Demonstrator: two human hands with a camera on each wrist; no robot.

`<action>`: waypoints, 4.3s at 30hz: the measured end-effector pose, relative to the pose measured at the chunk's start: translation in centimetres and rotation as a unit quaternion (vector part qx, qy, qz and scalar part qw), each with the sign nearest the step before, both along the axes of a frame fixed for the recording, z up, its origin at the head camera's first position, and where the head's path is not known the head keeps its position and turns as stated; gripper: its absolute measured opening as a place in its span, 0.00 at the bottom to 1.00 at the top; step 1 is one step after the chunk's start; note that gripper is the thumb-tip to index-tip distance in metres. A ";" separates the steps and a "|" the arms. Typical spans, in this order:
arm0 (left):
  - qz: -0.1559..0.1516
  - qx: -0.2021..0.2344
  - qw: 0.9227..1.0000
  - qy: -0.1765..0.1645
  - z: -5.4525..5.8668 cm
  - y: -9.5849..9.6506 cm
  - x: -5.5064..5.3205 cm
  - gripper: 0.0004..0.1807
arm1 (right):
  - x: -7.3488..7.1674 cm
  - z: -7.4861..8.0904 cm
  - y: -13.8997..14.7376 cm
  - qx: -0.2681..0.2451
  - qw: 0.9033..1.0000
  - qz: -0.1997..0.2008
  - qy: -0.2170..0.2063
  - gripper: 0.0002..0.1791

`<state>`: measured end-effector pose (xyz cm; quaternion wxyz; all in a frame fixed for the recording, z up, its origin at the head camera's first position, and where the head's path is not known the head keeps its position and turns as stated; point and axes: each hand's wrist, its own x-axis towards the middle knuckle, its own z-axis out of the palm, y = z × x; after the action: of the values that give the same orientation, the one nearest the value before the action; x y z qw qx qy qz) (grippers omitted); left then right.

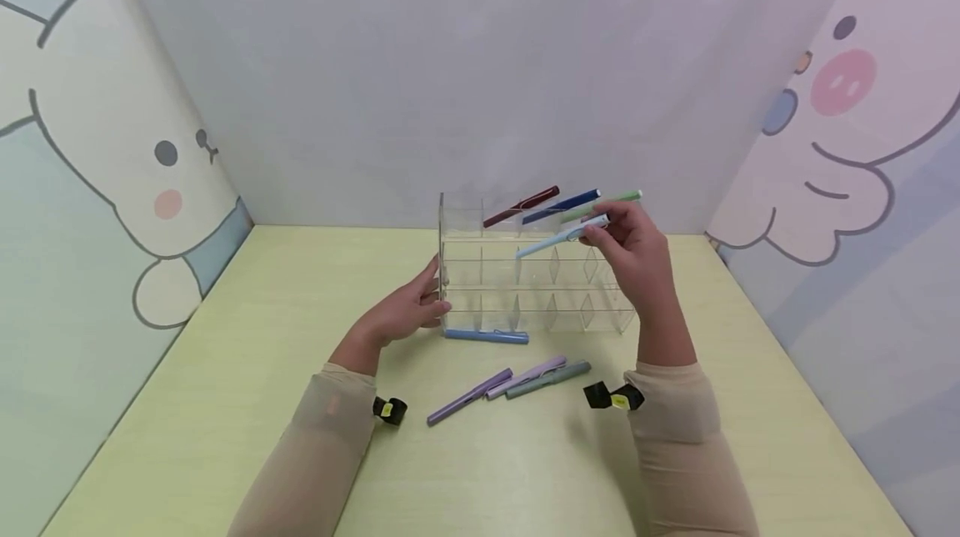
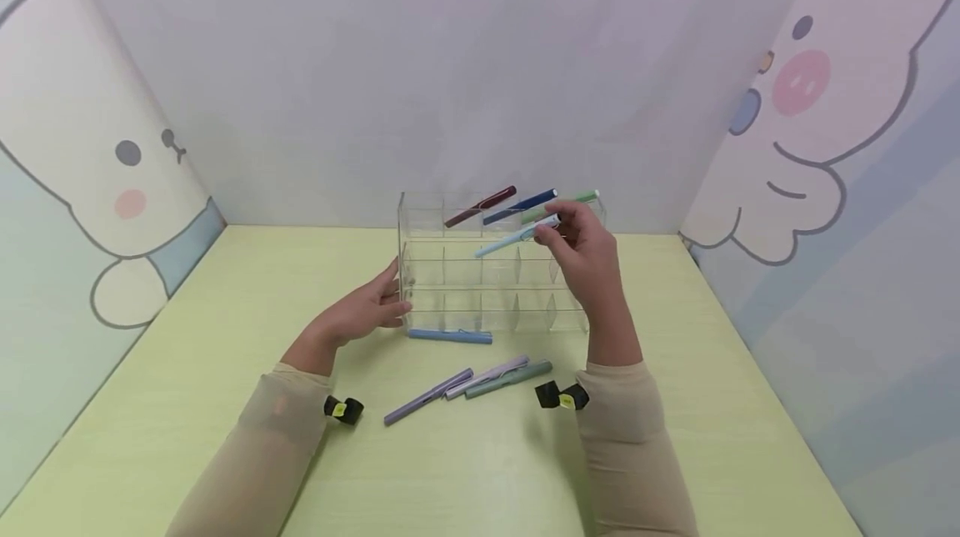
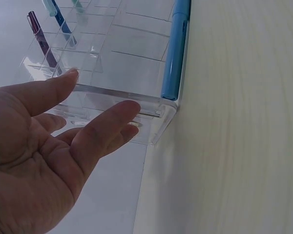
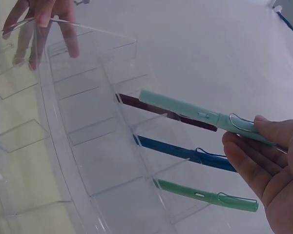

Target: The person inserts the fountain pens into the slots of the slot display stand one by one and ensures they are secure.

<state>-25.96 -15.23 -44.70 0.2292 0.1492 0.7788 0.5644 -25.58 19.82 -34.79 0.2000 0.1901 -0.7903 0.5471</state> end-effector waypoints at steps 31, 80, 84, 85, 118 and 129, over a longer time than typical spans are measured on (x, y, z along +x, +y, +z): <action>0.006 -0.006 1.000 -0.008 -0.1 0.0 -0.1 0.47 | -1.7 -3.6 -2.3 0.043 0.999 -0.020 -0.023 0.16; 0.010 -0.015 1.000 -0.010 0.1 0.0 0.0 0.47 | -2.0 -4.8 -3.4 0.128 0.991 -0.034 -0.022 0.17; 0.009 -0.010 1.000 -0.011 0.0 0.0 -0.1 0.47 | -2.0 -4.7 -3.3 0.126 0.991 -0.027 -0.019 0.19; 0.008 -0.009 1.000 -0.009 0.0 0.0 -0.1 0.46 | -2.0 -4.7 -3.2 0.124 0.992 -0.023 -0.019 0.20; -0.007 -0.006 1.000 0.004 -0.4 0.6 -0.3 0.47 | 1.9 -0.7 4.1 0.147 0.986 -0.075 -0.028 0.22; -0.005 -0.020 1.000 0.003 -0.4 0.4 -0.3 0.47 | 4.2 -2.2 6.0 0.299 0.943 0.028 -0.145 0.30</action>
<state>-26.27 -14.79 -45.14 0.2324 0.1498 0.7901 0.5470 -21.42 25.86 -36.98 0.0023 0.1816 -0.9322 0.3130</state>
